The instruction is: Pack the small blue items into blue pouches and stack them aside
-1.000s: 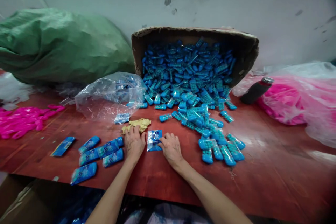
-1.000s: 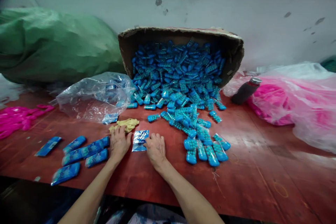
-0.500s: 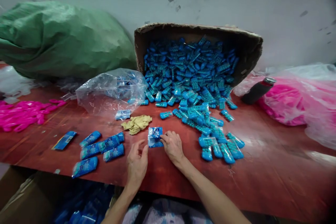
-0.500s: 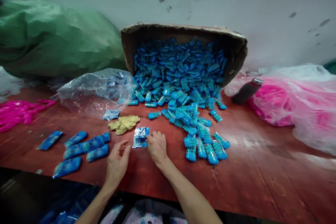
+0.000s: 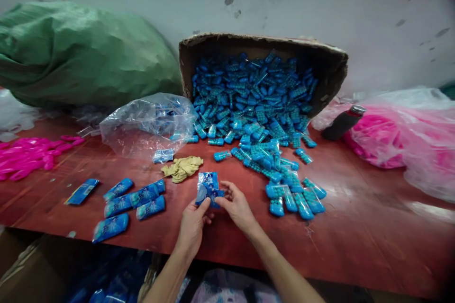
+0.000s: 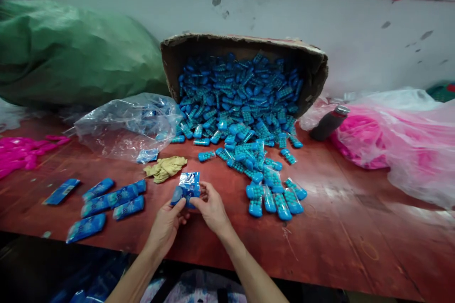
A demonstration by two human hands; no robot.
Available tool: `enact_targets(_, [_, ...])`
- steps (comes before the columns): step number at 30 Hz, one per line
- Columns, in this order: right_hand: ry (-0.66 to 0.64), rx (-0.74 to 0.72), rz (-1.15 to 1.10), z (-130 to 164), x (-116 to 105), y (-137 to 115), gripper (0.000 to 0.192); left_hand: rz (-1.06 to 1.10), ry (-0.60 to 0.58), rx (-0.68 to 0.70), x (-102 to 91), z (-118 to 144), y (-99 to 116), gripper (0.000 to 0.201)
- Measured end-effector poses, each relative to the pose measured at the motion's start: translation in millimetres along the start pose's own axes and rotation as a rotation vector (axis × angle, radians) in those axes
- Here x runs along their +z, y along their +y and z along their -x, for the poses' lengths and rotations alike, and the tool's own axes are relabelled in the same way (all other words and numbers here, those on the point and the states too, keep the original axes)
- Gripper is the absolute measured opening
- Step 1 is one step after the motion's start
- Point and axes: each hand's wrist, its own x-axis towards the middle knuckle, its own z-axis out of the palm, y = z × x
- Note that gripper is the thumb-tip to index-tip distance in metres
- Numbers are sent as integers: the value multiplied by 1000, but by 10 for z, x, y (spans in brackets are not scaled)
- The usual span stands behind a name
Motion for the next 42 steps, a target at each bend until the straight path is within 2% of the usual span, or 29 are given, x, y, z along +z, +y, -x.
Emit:
enact_targets(2, [-30,122,-155,9,27,24,22,44,-5,-11,13,22,-16,26])
enact_targets(4, [-53,170,-183,21,55,41,18,46,7,-3,22,30,-34,24])
enact_targets(10, [-1,149,-147,63,145,94,20,10,135,47,82,35,-58,23])
enact_targets(19, [186,44,63,112,226,249,24,7,241,77,204,23,-121,27])
enact_targets(21, [191,33,98,111,200,236,24,39,191,30,211,43,-83,28])
enact_targets(23, [191,17,139,108,156,200,25,51,70,-46,199,72,-31,30])
enact_targets(26, [174,-11,202,141,67,97,31,41,-55,-175,160,107,15,31])
enact_targets(28, [147,-47,273,214,-32,7,35,52,-33,-224,139,122,5,28])
enact_targets(30, [169,-137,456,330,-202,-70,32,79,17,-242,122,133,-20,23])
enact_targets(32, [302,-255,748,465,-451,-97,17,115,46,-242,102,139,-40,20])
enact_targets(33, [407,-270,881,528,-589,-84,16,133,50,-237,90,141,-45,18])
enact_targets(36, [594,-156,1187,651,-932,45,24,164,53,-235,50,144,-47,12])
enact_targets(39, [542,-110,1264,631,-1037,210,23,161,57,-259,30,146,-45,7])
enact_targets(42, [370,-219,1178,503,-1011,294,24,173,61,-279,27,142,-37,7])
